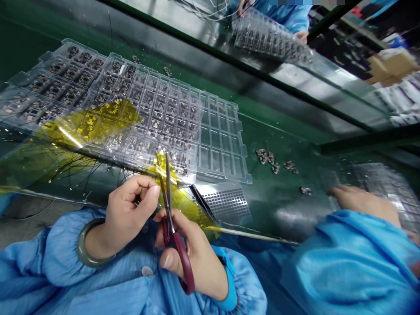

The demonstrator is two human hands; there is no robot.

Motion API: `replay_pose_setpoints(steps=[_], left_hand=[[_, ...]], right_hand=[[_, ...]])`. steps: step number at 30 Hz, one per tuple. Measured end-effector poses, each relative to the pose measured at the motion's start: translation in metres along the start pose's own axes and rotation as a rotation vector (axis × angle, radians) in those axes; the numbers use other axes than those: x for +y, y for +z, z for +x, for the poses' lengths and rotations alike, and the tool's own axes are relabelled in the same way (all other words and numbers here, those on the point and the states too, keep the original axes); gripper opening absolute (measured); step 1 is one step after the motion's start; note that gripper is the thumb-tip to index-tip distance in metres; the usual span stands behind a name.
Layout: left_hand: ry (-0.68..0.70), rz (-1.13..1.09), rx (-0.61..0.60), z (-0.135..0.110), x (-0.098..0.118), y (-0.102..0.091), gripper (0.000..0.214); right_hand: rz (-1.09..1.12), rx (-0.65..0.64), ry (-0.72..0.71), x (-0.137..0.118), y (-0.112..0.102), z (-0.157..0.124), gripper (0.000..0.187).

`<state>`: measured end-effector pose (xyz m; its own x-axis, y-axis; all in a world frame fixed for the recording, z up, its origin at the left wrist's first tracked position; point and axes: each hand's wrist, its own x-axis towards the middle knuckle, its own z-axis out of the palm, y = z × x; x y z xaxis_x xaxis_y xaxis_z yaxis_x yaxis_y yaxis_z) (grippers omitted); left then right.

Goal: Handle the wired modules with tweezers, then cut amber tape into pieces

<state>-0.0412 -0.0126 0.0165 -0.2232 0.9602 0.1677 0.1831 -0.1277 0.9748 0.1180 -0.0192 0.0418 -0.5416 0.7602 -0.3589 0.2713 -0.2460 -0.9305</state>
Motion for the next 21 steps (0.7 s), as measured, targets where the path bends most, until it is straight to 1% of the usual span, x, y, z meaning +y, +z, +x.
replay_pose_setpoints(steps=[11,17,21], left_hand=[[-0.025,-0.007,-0.01,-0.0002,-0.0003,0.0024,0.013],[-0.038,-0.023,-0.008,-0.0008,-0.0005,0.0024,0.012],[-0.048,-0.05,-0.005,-0.0001,0.0027,0.0034,0.013]], right_hand=[[0.064,0.05,0.03,0.0031,0.0033,-0.0027,0.075],[0.02,0.041,0.017,0.0047,0.0022,-0.0028,0.075],[-0.076,0.034,0.006,0.0034,0.0019,-0.0019,0.079]])
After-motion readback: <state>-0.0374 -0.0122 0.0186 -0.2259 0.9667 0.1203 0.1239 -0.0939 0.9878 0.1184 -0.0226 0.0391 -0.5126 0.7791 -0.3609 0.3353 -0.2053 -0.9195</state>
